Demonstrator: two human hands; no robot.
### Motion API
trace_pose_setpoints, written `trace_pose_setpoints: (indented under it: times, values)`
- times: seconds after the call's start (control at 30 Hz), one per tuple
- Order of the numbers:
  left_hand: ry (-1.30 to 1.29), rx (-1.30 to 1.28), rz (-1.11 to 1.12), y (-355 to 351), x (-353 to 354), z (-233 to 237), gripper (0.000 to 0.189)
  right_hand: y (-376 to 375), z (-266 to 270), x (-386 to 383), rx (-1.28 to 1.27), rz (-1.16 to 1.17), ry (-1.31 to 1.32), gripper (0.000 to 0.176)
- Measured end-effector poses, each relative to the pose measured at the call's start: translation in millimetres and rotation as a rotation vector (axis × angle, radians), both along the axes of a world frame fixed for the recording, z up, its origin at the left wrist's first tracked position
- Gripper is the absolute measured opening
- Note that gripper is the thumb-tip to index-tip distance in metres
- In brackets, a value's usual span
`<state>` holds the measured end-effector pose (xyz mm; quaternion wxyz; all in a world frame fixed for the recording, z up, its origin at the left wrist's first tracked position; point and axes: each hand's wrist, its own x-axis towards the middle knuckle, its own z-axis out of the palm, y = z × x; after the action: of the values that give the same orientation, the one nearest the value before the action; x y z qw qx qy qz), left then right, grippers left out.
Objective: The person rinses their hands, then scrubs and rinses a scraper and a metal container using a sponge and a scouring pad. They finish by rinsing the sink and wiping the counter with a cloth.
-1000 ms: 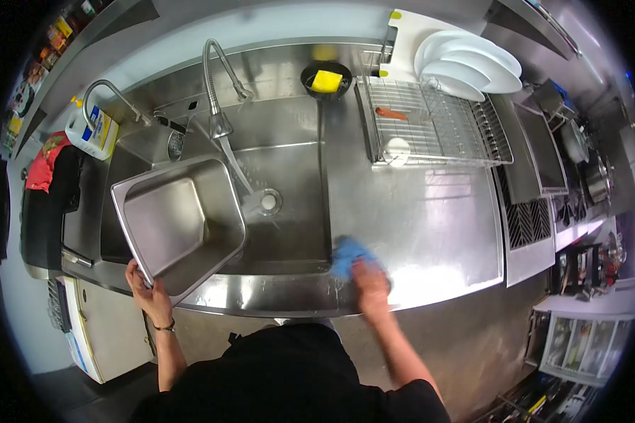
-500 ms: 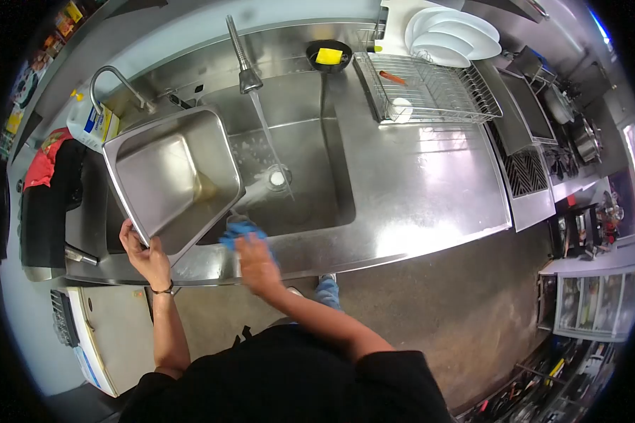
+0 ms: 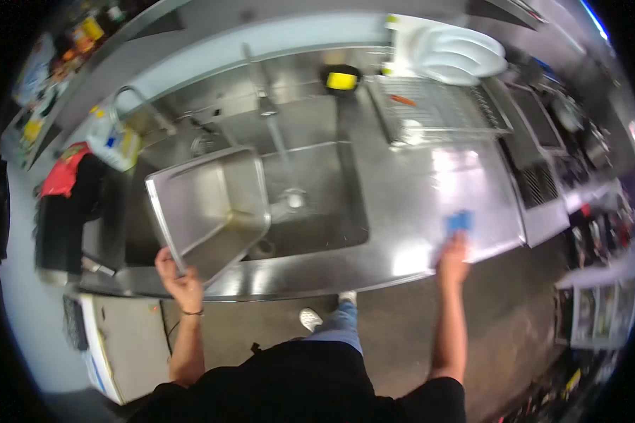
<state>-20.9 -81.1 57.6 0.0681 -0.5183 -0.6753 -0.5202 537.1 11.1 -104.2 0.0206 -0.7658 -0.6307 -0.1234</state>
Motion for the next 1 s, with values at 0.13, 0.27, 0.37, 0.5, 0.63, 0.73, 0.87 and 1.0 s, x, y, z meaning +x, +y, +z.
trace_pose_setpoints:
  times: [0.13, 0.27, 0.37, 0.5, 0.63, 0.73, 0.87, 1.0]
  values:
    - [0.207, -0.001, -0.003, -1.8, 2.7, -1.5, 0.015, 62.9, -16.6, 129.3, -0.033, -0.306, -0.137, 0.049]
    - [0.402, 0.13, 0.062, 4.7, 11.0, 8.7, 0.02, 119.1, -23.7, 175.9, -0.17, -0.338, -0.21, 0.049]
    - [0.484, 0.213, 0.162, 11.7, 18.7, 27.6, 0.021, 153.3, 11.5, 156.2, -0.308, -0.28, -0.163, 0.041]
    - [0.566, 0.265, 0.255, 20.5, 29.3, 55.0, 0.027, 215.1, -15.2, 167.6, -0.15, -0.121, -0.177, 0.039]
    - [0.706, 0.376, 0.24, 27.7, 28.7, 70.0, 0.027, 259.5, -35.9, 152.6, 0.018, -0.008, -0.091, 0.041]
    - [0.72, 0.304, 0.331, 25.8, 33.7, 76.3, 0.024, 264.4, -7.1, 100.2, 0.039, 0.038, 0.129, 0.044]
    - [0.683, 0.347, 0.305, 30.9, 46.2, 80.9, 0.023, 259.1, -1.2, 29.8, 0.065, 0.193, 0.373, 0.044]
    - [0.673, 0.27, 0.303, 26.3, 48.9, 74.9, 0.023, 224.6, 10.5, -42.2, 0.093, 0.442, 0.41, 0.05]
